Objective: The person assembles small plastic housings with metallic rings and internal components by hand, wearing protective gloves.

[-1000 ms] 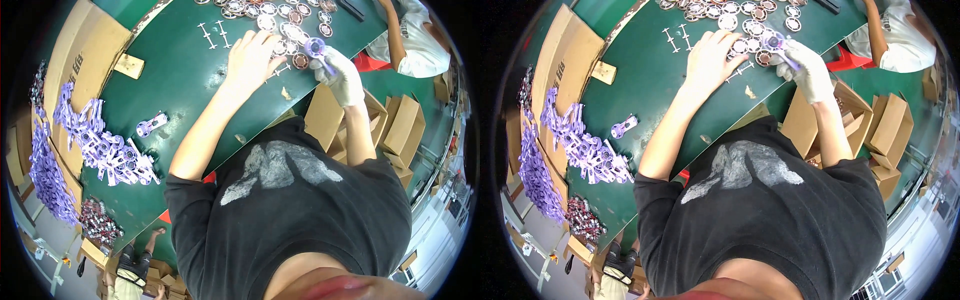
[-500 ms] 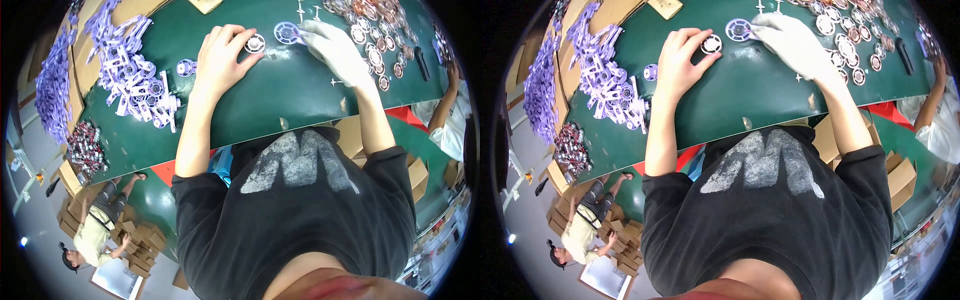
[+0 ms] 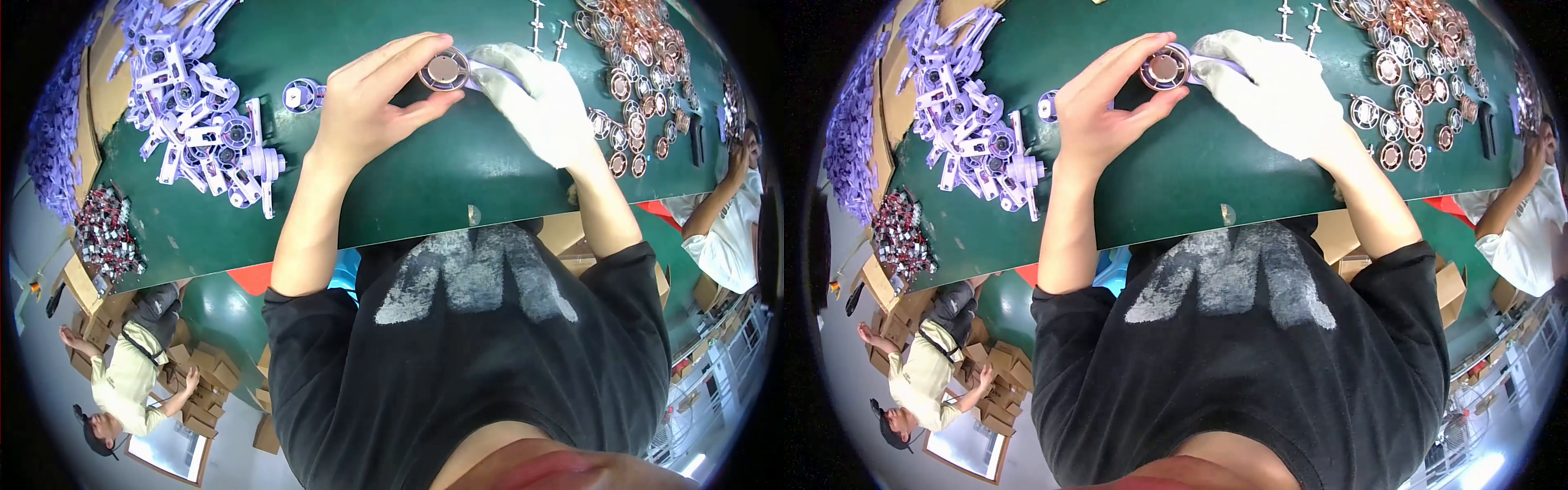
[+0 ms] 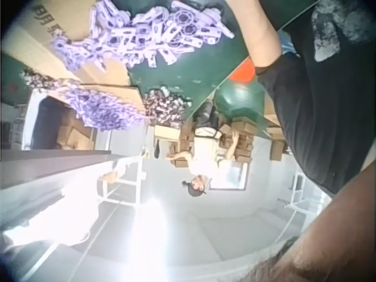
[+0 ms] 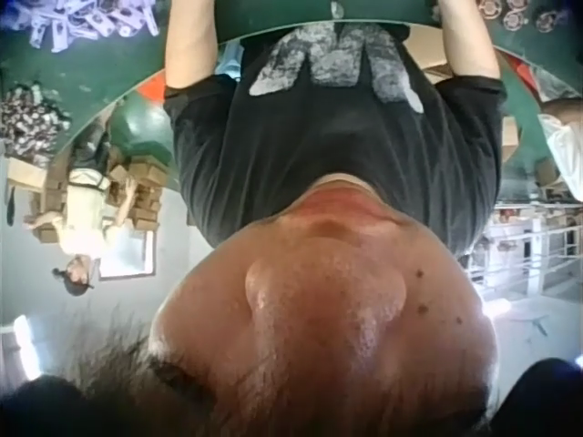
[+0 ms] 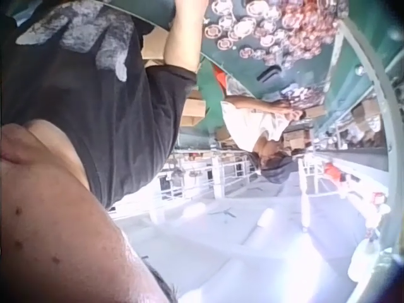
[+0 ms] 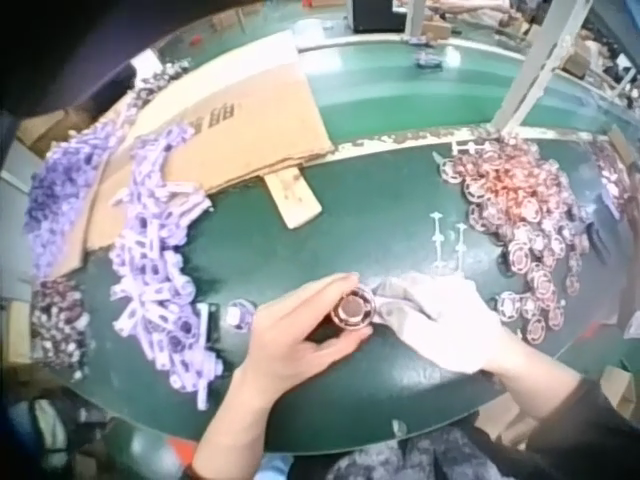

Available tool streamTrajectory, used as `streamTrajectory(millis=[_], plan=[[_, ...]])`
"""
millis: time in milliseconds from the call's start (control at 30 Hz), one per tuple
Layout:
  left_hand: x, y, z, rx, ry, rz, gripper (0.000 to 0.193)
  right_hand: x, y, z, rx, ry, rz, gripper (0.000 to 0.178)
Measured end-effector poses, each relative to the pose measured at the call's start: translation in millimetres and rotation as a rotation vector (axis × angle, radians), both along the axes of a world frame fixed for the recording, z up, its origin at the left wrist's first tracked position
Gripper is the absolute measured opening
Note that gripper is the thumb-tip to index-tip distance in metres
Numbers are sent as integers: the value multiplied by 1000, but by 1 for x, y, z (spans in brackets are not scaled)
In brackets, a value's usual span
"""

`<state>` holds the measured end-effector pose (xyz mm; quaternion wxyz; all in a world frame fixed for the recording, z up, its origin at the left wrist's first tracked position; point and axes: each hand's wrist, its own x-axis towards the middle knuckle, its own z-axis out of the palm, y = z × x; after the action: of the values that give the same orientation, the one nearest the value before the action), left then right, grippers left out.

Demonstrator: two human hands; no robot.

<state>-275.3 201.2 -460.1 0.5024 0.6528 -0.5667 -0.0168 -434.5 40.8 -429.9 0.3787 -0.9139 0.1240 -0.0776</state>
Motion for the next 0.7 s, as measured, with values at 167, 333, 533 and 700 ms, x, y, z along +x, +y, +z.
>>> streamTrajectory(millis=[167,333,533,700], plan=[[6,2,1,-34,10,-74,52,2,-2,5,3,46,54,33],[2,2,4,-3,-62,-83,56,4,-15,5,-314,-270,338,39],[-8,5,8,-9,225,-134,59,20,4,20,226,269,146,45],[-30,-3,2,-19,600,-147,41,10,12,13,37,321,167,40]])
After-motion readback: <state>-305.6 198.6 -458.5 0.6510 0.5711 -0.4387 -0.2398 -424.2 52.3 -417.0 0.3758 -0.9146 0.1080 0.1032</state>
